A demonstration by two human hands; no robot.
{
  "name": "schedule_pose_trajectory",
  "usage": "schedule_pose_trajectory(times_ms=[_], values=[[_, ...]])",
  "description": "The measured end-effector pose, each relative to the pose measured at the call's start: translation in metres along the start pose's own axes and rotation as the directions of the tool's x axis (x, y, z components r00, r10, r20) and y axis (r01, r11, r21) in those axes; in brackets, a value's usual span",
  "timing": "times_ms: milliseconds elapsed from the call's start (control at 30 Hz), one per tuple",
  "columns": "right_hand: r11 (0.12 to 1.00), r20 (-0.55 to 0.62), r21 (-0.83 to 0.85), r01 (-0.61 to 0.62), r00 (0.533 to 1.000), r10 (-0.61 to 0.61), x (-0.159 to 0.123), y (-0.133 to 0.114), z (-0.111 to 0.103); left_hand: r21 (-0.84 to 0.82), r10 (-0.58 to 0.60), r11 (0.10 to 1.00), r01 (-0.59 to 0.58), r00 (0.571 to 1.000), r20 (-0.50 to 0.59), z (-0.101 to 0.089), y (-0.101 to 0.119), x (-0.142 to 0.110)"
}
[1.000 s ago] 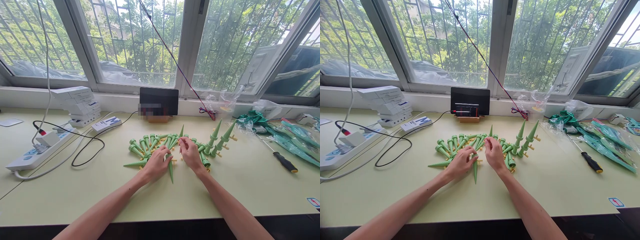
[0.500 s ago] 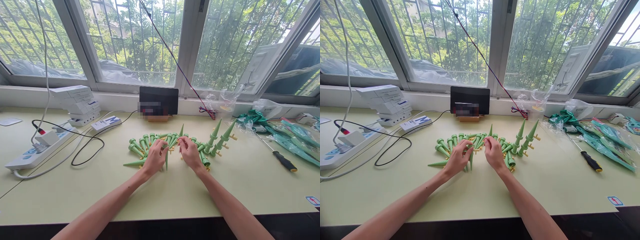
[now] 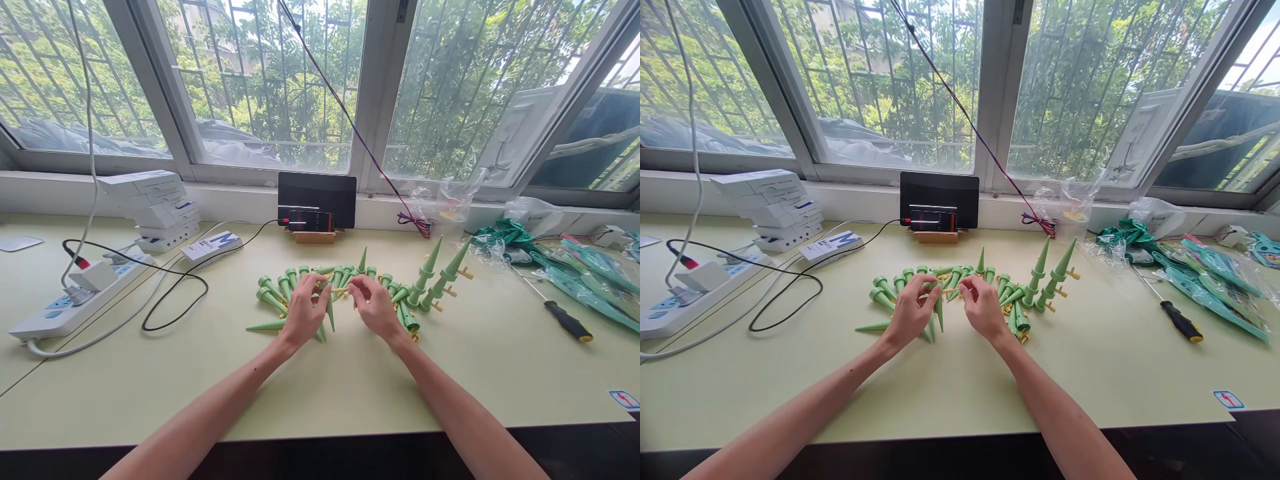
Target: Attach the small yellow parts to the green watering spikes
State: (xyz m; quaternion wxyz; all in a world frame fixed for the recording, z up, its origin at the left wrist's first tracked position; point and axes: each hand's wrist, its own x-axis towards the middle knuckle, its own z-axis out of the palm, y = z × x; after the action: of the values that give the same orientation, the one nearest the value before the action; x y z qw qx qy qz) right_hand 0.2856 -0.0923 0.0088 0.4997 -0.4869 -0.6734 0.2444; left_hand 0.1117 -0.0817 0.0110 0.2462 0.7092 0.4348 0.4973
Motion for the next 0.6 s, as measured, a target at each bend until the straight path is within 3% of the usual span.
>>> schedule_pose_trajectory(times_ms=[600], values=[[0.997, 0.094, 0.071, 0.017, 0.995, -0.024, 0.0006, -0.0006, 0.0018, 0.016, 0.021, 1.0, -0.022, 0.999, 0.034, -0.0005, -0.0002, -0.0018]])
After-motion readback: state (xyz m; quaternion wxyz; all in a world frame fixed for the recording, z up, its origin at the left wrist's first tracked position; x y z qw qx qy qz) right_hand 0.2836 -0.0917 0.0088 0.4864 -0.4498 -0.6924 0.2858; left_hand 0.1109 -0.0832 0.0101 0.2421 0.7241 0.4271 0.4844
